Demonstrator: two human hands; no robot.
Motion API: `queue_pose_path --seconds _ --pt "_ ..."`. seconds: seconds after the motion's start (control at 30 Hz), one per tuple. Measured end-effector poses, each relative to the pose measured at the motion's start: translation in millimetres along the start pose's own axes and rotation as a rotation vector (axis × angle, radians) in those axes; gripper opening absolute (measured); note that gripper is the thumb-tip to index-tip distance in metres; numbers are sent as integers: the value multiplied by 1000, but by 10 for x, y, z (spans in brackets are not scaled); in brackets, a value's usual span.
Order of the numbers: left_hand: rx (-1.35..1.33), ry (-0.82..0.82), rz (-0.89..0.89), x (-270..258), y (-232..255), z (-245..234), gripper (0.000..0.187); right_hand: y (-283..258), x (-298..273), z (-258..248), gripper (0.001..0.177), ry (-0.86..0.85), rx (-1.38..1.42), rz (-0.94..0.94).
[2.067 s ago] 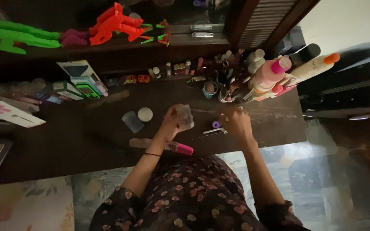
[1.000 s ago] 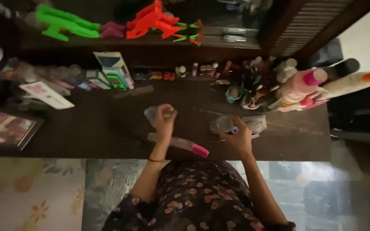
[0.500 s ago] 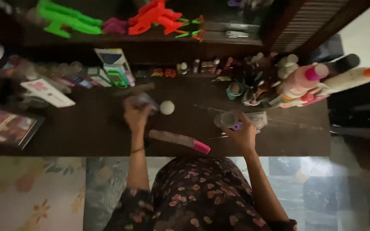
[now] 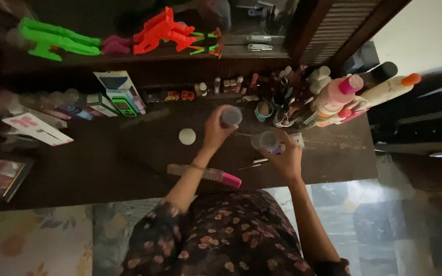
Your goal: Organizing makeup brushes and various cosmetic products on a dressing table.
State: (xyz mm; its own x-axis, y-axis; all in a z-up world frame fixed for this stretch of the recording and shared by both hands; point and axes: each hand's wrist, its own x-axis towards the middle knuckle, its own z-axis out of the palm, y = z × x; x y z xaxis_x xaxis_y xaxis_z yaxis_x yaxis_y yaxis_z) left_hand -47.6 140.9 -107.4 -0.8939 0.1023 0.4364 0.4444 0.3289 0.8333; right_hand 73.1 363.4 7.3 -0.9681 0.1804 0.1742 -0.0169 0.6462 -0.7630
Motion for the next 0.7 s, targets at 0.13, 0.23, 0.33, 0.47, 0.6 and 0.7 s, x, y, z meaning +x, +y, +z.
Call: queue_pose_path --seconds 0.13,0.23,0.33,0.47,0.6,0.7 --pt "-157 -143 -107 36 -401 450 63 120 -97 -51 69 53 -47 -3" --pt "-391 -192 -272 217 -505 623 62 137 -179 -134 74 66 -101 76" --pt "-866 -275 -580 278 -573 624 60 183 -320 -187 69 105 -135 137" --pt "-1468 -367 -708 354 -168 340 67 303 -495 -228 59 131 -25 116" --pt "-1561 -422 -576 506 373 21 80 333 -486 -167 62 97 -17 224" --pt "-1522 -433 -493 478 309 -5 87 253 -422 -120 67 47 -9 254"
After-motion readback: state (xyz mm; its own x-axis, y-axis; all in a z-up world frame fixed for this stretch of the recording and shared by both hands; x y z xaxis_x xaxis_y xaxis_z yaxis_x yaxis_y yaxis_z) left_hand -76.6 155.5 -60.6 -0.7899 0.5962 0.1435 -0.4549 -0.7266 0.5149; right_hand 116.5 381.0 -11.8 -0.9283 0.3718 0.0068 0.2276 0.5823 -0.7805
